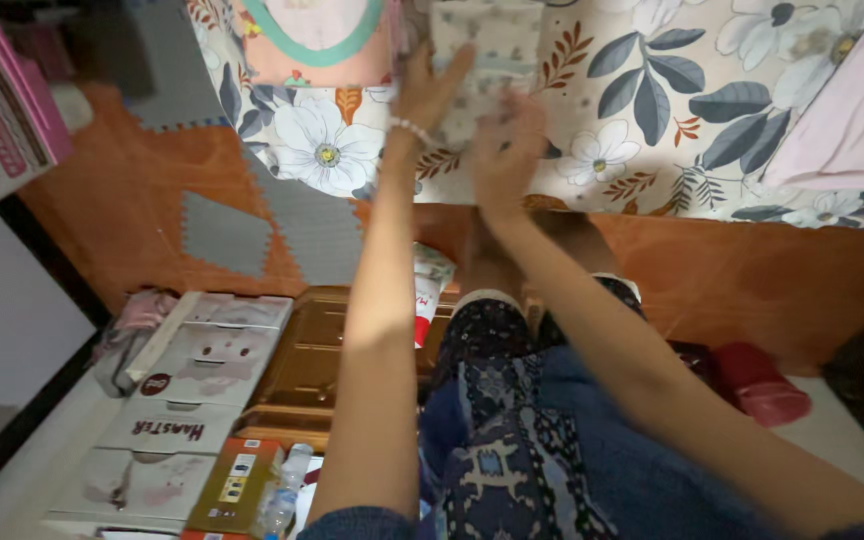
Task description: The person picks up clothing items one at a time and folds them by hand on a floral-patterned surface.
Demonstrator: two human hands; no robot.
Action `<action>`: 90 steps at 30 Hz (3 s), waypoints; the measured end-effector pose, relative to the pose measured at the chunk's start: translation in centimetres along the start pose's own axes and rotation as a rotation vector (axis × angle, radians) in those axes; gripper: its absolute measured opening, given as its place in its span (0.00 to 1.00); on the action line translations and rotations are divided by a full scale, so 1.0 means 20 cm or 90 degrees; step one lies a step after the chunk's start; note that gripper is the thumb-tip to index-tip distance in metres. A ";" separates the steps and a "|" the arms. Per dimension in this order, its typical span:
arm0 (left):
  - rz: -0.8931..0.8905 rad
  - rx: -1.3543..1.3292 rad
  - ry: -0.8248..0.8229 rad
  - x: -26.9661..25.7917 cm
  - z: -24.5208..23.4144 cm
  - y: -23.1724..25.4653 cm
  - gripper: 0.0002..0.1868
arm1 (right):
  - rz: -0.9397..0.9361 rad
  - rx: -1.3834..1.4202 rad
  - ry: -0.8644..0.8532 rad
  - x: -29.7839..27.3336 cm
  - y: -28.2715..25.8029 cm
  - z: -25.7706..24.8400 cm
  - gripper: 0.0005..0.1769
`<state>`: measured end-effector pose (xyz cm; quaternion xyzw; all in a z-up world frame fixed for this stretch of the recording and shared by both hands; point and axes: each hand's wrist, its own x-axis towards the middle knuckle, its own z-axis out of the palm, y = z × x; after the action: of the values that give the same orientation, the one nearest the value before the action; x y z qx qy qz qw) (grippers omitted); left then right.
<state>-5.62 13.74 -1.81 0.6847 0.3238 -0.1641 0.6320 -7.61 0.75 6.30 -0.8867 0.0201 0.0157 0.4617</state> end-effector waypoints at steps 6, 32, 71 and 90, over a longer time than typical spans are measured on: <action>0.090 0.118 0.050 0.04 0.11 0.07 0.30 | 0.161 0.347 -0.127 0.22 0.30 0.00 0.28; 0.581 -0.122 -0.013 -0.48 -0.80 0.18 0.29 | 0.197 0.537 -0.397 0.30 -0.53 0.04 0.29; 0.292 0.679 0.283 -0.24 -0.16 0.65 0.32 | 0.389 0.348 0.238 0.33 1.00 -1.32 0.10; 0.810 0.843 -0.243 0.28 2.17 0.65 0.28 | -0.090 -0.125 -0.003 0.45 1.41 -1.79 0.14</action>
<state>14.96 -26.96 -1.88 0.9150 -0.3799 -0.0481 0.1269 0.24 -45.01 3.30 -0.9268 -0.0454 -0.0131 0.3726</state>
